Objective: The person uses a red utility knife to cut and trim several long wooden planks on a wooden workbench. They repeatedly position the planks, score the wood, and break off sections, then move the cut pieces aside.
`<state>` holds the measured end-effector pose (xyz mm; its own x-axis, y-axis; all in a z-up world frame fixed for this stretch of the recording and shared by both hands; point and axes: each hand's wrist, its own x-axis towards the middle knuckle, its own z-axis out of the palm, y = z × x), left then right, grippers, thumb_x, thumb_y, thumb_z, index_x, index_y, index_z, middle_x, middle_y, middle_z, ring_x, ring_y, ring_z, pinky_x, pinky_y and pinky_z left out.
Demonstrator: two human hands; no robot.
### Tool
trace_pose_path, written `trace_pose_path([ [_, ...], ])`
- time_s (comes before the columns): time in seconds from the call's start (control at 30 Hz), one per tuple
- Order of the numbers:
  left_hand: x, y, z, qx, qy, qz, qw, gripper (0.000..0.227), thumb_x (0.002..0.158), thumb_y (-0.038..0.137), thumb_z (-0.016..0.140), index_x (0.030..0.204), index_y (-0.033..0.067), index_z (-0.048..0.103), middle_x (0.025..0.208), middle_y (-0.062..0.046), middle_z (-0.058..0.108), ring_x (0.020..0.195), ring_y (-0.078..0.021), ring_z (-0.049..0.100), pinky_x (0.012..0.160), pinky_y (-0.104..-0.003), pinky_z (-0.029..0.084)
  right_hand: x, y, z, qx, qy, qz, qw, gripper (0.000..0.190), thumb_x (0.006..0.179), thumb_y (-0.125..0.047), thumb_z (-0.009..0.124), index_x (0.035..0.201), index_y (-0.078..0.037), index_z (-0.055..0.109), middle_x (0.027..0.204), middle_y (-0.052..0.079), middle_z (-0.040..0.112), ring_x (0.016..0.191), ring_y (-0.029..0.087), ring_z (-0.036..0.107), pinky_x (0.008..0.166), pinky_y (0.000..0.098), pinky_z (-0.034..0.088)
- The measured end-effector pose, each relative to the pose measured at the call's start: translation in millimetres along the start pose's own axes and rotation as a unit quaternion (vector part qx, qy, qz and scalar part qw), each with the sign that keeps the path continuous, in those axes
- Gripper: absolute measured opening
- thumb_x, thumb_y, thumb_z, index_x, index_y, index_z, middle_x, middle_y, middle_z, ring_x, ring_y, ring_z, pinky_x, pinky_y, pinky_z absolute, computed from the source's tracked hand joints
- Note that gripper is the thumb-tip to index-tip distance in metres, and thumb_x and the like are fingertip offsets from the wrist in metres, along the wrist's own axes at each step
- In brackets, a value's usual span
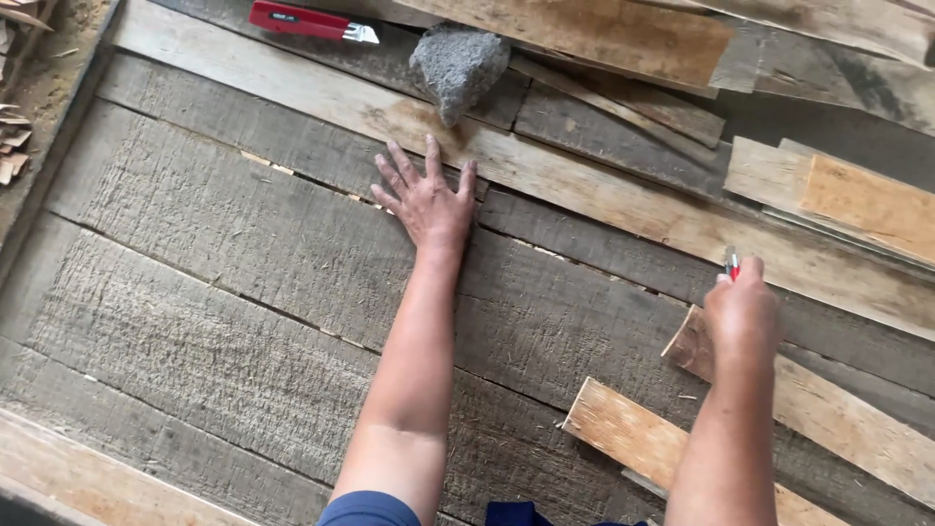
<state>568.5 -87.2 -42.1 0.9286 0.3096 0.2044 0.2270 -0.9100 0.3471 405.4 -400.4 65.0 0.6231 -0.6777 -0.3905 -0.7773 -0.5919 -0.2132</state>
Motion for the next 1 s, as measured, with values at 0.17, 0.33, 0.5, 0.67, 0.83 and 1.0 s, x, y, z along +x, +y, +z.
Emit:
trace_pose_path([
  [0.17,5,1,-9,0.02,-0.042,-0.011,0.999,0.074,0.092,0.071,0.061,0.153,0.03,0.049,0.165,-0.022,0.028,0.154,-0.0473,0.017,0.117,-0.072,0.014,14,1,20,-0.049,0.064,-0.051,0.995,0.028,0.104,-0.009,0.047,0.131,-0.005,0.053,0.107,0.031,0.071,0.106,0.05,0.07,0.089,0.0614,0.055],
  [0.33,7,-2,3,0.032,-0.066,-0.004,0.997,0.074,0.095,0.071,0.061,0.155,0.0314,0.046,0.167,-0.024,0.022,0.154,-0.0475,0.012,0.116,-0.074,0.012,11,20,8,0.008,0.078,-0.069,0.995,0.028,0.102,-0.009,0.051,0.129,-0.005,0.053,0.107,0.029,0.068,0.106,0.052,0.068,0.087,0.0649,0.055],
  [0.5,10,-2,-16,-0.004,-0.147,-0.02,0.989,0.084,0.095,0.071,0.059,0.164,0.0285,0.035,0.169,-0.026,0.008,0.153,-0.0518,0.001,0.115,-0.08,-0.001,-43,40,1,0.082,0.082,-0.054,0.992,0.035,0.102,-0.02,0.051,0.137,-0.018,0.046,0.118,0.019,0.065,0.108,0.047,0.068,0.091,0.0625,0.055],
  [0.67,-44,9,-39,-0.053,-0.113,0.097,0.987,0.077,0.099,0.047,0.071,0.161,0.0175,0.036,0.166,-0.025,0.011,0.149,-0.0561,0.013,0.112,-0.08,0.014,-77,139,29,0.102,0.068,-0.016,0.992,0.031,0.102,-0.026,0.057,0.132,-0.02,0.055,0.122,0.017,0.068,0.107,0.046,0.069,0.09,0.0614,0.056],
  [0.83,-208,27,-42,-0.178,-0.171,0.4,0.883,0.053,0.082,0.032,0.073,0.134,0.0275,0.067,0.143,-0.002,0.063,0.141,-0.0379,0.045,0.104,-0.079,0.03,-113,233,26,0.012,0.073,0.049,0.996,0.039,0.098,-0.021,0.06,0.136,-0.029,0.058,0.13,0.003,0.06,0.104,0.04,0.071,0.092,0.0577,0.059],
  [1.0,-325,68,-116,0.024,-0.341,0.472,0.813,0.113,0.065,0.051,0.089,0.16,0.0251,0.034,0.168,-0.014,0.025,0.154,-0.0412,0.02,0.117,-0.076,0.012,-117,301,52,0.032,0.002,0.006,0.999,0.055,0.095,-0.026,0.066,0.147,-0.033,0.052,0.156,0.002,0.037,0.118,0.042,0.066,0.1,0.0612,0.055],
])
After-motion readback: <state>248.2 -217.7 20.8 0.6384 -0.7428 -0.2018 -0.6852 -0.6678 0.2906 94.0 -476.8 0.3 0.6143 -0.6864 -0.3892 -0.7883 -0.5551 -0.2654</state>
